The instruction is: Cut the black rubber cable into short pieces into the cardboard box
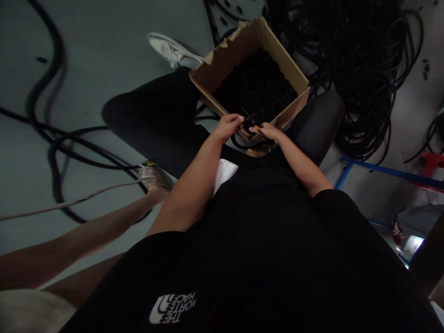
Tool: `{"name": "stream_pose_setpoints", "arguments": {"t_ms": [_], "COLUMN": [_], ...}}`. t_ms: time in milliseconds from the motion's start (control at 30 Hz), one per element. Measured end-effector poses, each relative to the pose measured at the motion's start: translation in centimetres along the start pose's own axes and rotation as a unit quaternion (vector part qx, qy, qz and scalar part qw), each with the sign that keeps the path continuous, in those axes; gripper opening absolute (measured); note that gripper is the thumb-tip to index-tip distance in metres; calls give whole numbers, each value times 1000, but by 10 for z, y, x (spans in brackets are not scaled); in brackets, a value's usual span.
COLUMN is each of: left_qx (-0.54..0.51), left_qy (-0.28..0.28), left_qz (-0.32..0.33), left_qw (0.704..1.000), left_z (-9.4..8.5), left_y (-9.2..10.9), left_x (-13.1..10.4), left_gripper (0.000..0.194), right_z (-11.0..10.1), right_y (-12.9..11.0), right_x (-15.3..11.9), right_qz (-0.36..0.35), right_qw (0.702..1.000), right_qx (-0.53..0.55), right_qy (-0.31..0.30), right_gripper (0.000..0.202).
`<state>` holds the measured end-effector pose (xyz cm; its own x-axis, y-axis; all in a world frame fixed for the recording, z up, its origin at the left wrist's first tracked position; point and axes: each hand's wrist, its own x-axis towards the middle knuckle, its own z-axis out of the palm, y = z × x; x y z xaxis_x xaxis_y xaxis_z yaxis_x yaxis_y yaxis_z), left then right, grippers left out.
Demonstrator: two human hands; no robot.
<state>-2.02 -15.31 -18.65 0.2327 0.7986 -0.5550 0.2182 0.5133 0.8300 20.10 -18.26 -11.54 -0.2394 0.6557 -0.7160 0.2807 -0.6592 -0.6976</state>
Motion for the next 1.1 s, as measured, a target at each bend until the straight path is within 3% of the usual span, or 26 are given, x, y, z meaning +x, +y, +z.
{"name": "stream_pose_setpoints", "arguments": {"t_ms": [167,400,600,767,900,1100], "left_qx": [-25,-50,-94,-106,-89,-54], "left_qy": [15,40,34,42,45,26], "left_qz": [-23,-18,28,35,35,30], "left_qw": [999,998,995,993,994,998], "left_z": [0,2,1,1,2,5], "left_y": [0,-10,-16,-17,-17,-16], "left_x": [4,13,19,19,16,13], "left_gripper": [46,39,38,44,50,40], "right_z": [3,5,6,6,3,1], "right_y": [-16,-25,-14,-9,-4,8], "right_x": [-10,-13,-3,-1,4,14], "right_qz": [76,80,87,87,78,75], "right_qw": [990,984,990,992,992,995], "right_qx": [-99,-129,-71,-80,-100,-60], "right_qy": [68,92,85,32,10,2], "right_gripper": [56,47,42,38,42,61]}}
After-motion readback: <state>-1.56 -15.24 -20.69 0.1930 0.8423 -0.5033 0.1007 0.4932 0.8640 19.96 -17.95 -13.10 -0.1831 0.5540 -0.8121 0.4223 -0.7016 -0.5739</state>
